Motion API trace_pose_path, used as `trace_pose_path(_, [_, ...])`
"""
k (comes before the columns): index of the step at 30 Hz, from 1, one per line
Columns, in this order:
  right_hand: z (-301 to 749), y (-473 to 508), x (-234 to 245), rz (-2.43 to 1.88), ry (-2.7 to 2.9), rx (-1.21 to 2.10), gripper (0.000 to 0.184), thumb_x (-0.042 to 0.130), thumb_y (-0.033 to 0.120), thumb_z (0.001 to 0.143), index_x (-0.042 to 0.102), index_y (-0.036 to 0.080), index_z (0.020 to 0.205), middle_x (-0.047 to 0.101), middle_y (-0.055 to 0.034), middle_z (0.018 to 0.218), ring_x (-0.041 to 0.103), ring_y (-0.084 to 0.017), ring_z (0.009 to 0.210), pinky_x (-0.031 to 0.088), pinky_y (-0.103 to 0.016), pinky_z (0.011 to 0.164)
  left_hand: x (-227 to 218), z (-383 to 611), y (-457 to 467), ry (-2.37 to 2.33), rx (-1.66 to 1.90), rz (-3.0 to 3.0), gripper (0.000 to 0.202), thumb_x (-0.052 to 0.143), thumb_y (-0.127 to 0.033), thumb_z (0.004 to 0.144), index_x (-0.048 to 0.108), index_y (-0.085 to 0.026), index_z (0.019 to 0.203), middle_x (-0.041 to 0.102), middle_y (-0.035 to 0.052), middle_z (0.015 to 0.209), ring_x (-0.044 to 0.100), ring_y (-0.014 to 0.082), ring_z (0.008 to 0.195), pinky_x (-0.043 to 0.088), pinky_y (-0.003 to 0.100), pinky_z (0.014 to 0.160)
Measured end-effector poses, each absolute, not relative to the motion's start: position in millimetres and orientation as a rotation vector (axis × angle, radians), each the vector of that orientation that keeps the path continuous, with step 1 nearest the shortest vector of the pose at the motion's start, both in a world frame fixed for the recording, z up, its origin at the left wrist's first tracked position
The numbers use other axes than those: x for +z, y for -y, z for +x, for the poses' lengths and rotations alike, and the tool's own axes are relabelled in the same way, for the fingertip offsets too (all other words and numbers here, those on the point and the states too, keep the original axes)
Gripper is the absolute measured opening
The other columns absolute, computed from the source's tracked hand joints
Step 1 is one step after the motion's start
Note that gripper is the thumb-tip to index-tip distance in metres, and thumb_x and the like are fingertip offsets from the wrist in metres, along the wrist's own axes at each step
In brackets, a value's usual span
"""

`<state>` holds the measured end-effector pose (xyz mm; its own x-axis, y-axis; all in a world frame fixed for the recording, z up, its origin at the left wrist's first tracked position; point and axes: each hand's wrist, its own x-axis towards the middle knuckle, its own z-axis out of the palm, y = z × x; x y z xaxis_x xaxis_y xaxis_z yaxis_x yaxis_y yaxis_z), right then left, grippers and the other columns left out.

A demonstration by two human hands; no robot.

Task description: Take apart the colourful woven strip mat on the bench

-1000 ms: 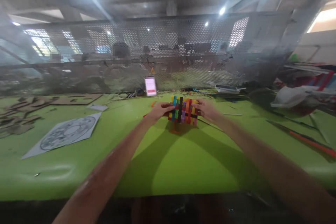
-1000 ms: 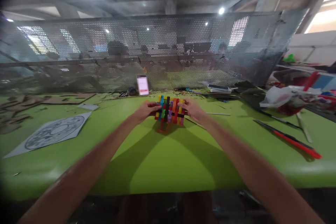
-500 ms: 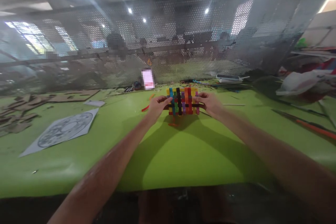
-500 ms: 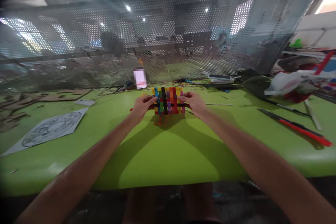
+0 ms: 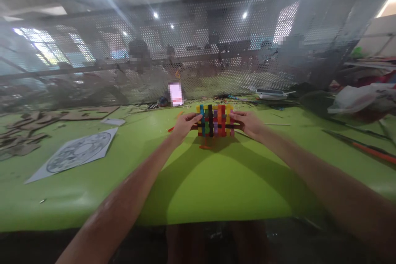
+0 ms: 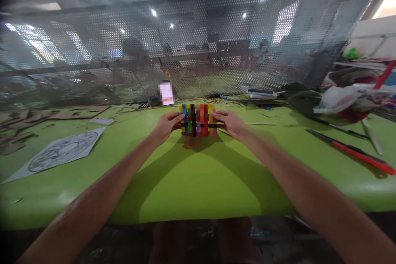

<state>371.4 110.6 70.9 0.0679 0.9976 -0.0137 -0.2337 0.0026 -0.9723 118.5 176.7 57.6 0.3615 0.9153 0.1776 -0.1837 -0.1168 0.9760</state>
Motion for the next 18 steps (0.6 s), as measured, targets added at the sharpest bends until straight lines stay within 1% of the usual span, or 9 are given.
trace_pose_path(2, [372.9,-109.4,73.7,-1.065,1.015,1.309,0.008,0.071,0.011,0.092,0.077,0.015,0.087,0.078,-0.0105,0.103,0.074,-0.018,0.089,0.065,-0.033,0.089,60.0,117.7,-176.1,-0.702,1.071,1.325,0.032,0.090,-0.039,0.071,0.079,-0.015,0.091,0.078,0.0068,0.091,0.069,0.0151,0.075,0.061,0.035,0.078])
trace_pose_path(3, [373.9,-109.3,74.3,-1.074,1.032,1.319,0.009,0.071,0.011,0.092,0.077,0.015,0.087,0.078,-0.0109,0.104,0.074,-0.018,0.090,0.065,-0.033,0.089,60.6,117.4,-176.1,-0.687,1.066,1.314,0.030,0.090,-0.037,0.071,0.080,-0.015,0.090,0.078,0.0070,0.092,0.069,0.0152,0.076,0.061,0.035,0.079])
trace_pose_path(7, [379.9,-112.9,70.4,-1.096,1.087,1.258,0.009,0.075,0.011,0.088,0.075,0.018,0.082,0.077,-0.0081,0.093,0.072,-0.018,0.082,0.065,-0.037,0.087,60.1,116.5,-177.8,-0.688,1.101,1.310,0.026,0.091,-0.029,0.066,0.078,-0.015,0.084,0.077,0.0068,0.088,0.069,0.0166,0.079,0.059,0.036,0.080])
trace_pose_path(11, [384.6,-117.4,63.6,-1.086,1.145,1.214,0.010,0.082,0.018,0.084,0.073,0.019,0.080,0.075,-0.0067,0.090,0.071,-0.018,0.079,0.065,-0.038,0.082,59.1,115.6,-179.5,-0.711,1.126,1.354,0.027,0.091,-0.028,0.061,0.075,-0.016,0.079,0.074,0.0047,0.082,0.067,0.0159,0.074,0.058,0.036,0.079])
trace_pose_path(13, [385.5,-118.1,62.5,-1.092,1.145,1.206,0.015,0.086,0.020,0.081,0.071,0.018,0.079,0.074,-0.0062,0.088,0.071,-0.018,0.078,0.065,-0.037,0.079,59.3,114.7,-180.1,-0.710,1.125,1.378,0.028,0.091,-0.028,0.061,0.070,-0.016,0.075,0.071,0.0021,0.076,0.066,0.0139,0.071,0.058,0.035,0.078])
trace_pose_path(15, [385.9,-117.7,63.0,-1.091,1.138,1.203,0.019,0.088,0.021,0.077,0.069,0.018,0.078,0.073,-0.0051,0.086,0.071,-0.018,0.077,0.065,-0.036,0.077,60.0,113.4,-180.5,-0.698,1.127,1.389,0.032,0.091,-0.027,0.060,0.062,-0.017,0.070,0.066,-0.0013,0.070,0.064,0.0120,0.068,0.059,0.033,0.078])
trace_pose_path(18, [386.4,-116.5,64.5,-1.099,1.137,1.237,0.024,0.090,0.021,0.074,0.066,0.019,0.075,0.072,-0.0039,0.083,0.071,-0.018,0.076,0.065,-0.035,0.073,61.1,111.5,-180.2,-0.676,1.113,1.400,0.039,0.090,-0.024,0.061,0.053,-0.019,0.071,0.062,-0.0041,0.069,0.063,0.0104,0.066,0.059,0.031,0.075])
